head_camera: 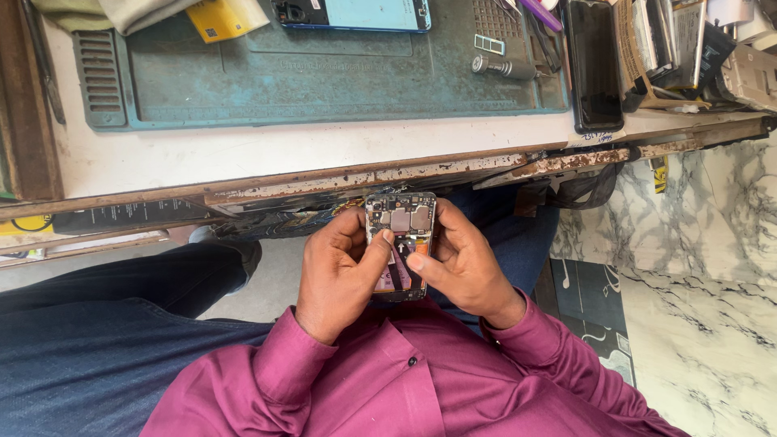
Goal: The person is repairing a disassembled mobile phone. They connect a ribbon cable to the motherboard, place the phone on the workbench, and use a screwdriver to tighten screws on the internal components. The person also briefly handles a blue phone case.
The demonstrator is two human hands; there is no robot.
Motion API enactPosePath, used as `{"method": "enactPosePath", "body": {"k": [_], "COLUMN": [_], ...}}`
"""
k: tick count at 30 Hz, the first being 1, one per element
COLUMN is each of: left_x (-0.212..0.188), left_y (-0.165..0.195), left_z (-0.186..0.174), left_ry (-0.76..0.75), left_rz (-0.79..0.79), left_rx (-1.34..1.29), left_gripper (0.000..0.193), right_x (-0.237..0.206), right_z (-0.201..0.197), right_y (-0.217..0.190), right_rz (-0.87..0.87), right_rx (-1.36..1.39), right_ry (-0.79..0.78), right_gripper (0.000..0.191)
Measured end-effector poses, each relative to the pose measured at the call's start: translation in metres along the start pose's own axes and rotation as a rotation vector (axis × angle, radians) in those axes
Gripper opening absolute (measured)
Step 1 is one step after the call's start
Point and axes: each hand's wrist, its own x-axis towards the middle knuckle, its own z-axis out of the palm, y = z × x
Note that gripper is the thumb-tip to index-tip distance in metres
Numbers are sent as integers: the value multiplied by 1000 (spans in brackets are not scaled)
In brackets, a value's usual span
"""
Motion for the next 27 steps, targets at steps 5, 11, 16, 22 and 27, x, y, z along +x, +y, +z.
{"method": "enactPosePath", "body": {"k": [5, 11, 16, 22, 27], "left_x": [2, 3, 2, 0, 3], "left_y": [0, 4, 10, 14, 9], "left_z": [0, 0, 0, 2, -1], "left_ry": [-17, -20, 17, 65, 7], "left_rz": [-46, -9, 18, 106, 25], "left_rx": [-26, 29, 110, 203, 63], "left_gripper": [13, 16, 17, 14, 12], "right_x": [4, 2, 4, 6, 7], "right_z": [-2, -2, 2, 4, -1], "right_y": [6, 6, 4, 4, 3], "right_rz": [5, 40, 42, 16, 9], "right_rx": [-3, -30, -21, -5, -38], "right_ry": [0, -5, -23, -64, -11], "right_gripper": [51, 52, 53, 49, 46]}}
